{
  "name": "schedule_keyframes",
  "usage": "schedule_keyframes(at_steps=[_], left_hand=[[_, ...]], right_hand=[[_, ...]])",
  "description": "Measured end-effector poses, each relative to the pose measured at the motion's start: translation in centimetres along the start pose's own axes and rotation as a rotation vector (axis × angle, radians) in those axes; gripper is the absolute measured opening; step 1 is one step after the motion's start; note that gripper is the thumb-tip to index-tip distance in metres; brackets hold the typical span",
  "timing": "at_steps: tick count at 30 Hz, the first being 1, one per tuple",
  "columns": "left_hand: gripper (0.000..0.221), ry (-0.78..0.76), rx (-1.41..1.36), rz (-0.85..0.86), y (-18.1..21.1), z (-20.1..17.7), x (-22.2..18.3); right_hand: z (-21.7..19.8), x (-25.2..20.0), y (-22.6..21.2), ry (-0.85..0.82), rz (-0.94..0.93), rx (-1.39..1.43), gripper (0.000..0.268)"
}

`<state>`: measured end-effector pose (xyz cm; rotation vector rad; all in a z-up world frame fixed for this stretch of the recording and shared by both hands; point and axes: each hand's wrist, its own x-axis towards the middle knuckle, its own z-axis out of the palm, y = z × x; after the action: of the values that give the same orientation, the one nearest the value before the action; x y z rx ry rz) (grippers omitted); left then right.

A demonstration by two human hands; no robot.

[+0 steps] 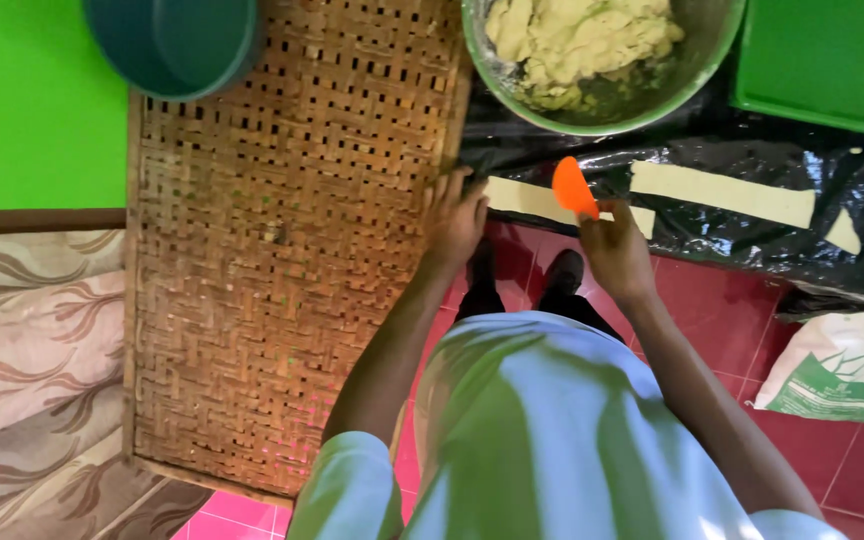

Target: Flattening dough using a roller machine and cutting the dough sheet into small rectangular pieces.

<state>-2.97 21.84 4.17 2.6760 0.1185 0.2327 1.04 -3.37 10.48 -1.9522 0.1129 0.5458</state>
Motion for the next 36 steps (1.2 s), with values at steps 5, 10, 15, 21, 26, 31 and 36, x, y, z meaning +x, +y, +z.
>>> schedule_keyframes(at_steps=[5, 10, 15, 21, 26, 31, 36], left_hand=[[0.04, -0.026, 0.017, 0.06, -0.4, -0.4, 0.0], [0.044, -0.078, 0.011, 0.037, -0.6, -0.1, -0.1], [0.048, -0.071, 0.003, 0.035, -0.9, 0.2, -0.4], [0.046, -0.054, -0.04, 0.01, -1.3, 0.5, -0.6], [0.045, -0.083, -0.061, 0.005, -1.6, 0.7, -0.8], [0.045, -0.078, -0.065, 0.003, -1.2, 0.5, -0.4], [0.049, -0.094, -0.043, -0.004, 0.0, -1.1, 0.1]], right_hand=[[3.9, 1.0, -4.8, -0.098, -0.018, -0.24, 0.035], [6.6, 3.0, -3.6, -0.118, -0.06, -0.512, 0.041], [8.3, 3.3, -3.1, -0.049, -0.098, -0.549, 0.043], [8.9, 4.3, -2.1, -0.032, -0.136, -0.66, 0.041], [9.2, 3.9, -3.5, 0.004, -0.137, -0.678, 0.038], [9.0, 4.2, -3.0, 0.01, -0.156, -0.657, 0.04], [9.0, 4.4, -3.2, -0.011, -0.163, -0.67, 0.039]])
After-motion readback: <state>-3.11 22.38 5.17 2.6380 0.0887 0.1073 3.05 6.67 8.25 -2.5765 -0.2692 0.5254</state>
